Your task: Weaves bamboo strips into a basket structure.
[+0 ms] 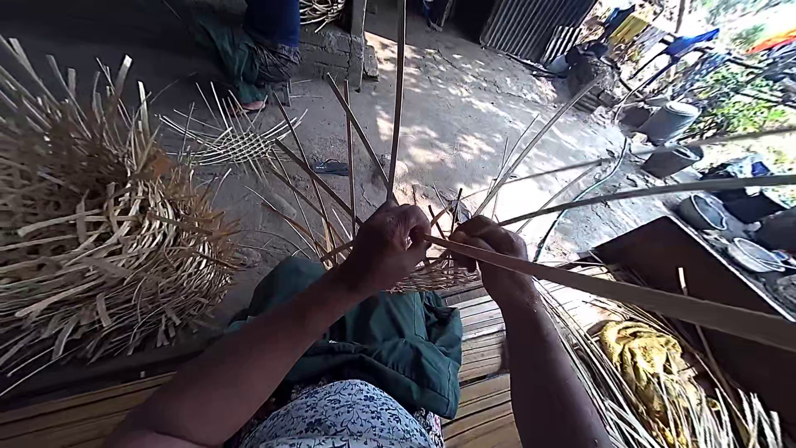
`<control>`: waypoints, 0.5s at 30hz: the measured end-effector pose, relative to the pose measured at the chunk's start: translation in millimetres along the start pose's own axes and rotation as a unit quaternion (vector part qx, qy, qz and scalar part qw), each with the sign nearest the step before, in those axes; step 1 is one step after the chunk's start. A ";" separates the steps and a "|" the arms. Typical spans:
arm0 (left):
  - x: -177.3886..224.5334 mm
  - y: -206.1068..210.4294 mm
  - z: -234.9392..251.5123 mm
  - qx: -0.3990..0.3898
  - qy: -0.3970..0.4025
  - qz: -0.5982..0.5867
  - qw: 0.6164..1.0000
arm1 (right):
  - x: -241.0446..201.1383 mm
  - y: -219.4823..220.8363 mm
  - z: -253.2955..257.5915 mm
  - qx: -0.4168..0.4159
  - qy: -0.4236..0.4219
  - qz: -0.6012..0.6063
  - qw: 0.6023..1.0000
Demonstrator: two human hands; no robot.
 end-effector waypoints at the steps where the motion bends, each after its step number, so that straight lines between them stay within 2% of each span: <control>1: -2.9 -0.3 1.3 0.000 -0.009 0.003 1.000 | 2.9 1.2 -0.9 -0.003 -0.029 0.049 0.998; 2: -5.0 0.3 2.9 -0.004 -0.014 0.014 1.000 | 3.6 1.8 -3.0 -0.004 -0.055 0.063 0.996; 4: -4.1 2.2 5.3 0.004 0.005 0.074 0.997 | -5.2 4.8 -7.8 -0.008 -0.101 -0.010 0.995; 7: 3.8 4.9 7.0 0.010 0.031 0.184 0.982 | -32.5 16.8 -15.1 0.016 -0.112 -0.233 0.966; 9: 9.8 3.2 7.8 0.013 0.034 0.212 0.977 | -51.8 24.2 -16.9 0.066 -0.097 -0.379 0.918; 10: 11.9 1.8 7.4 0.011 0.031 0.204 0.978 | -54.4 26.1 -15.7 0.074 -0.071 -0.427 0.898; 12: 10.1 -4.5 6.5 0.002 0.009 0.120 0.993 | -53.1 25.1 -12.6 0.058 -0.026 -0.458 0.887; 15: -11.4 -9.3 7.1 -0.093 -0.099 -0.078 0.988 | -55.0 21.5 -10.9 0.008 -0.023 -0.417 0.909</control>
Point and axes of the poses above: each hand's wrist, its own z-axis towards the middle knuckle, its own y-axis out of the palm, x = y × z, the point moved 10 cm from there along z, towards the middle knuckle, and after that the axes turned 14 degrees about -x, right-handed, at the moved point
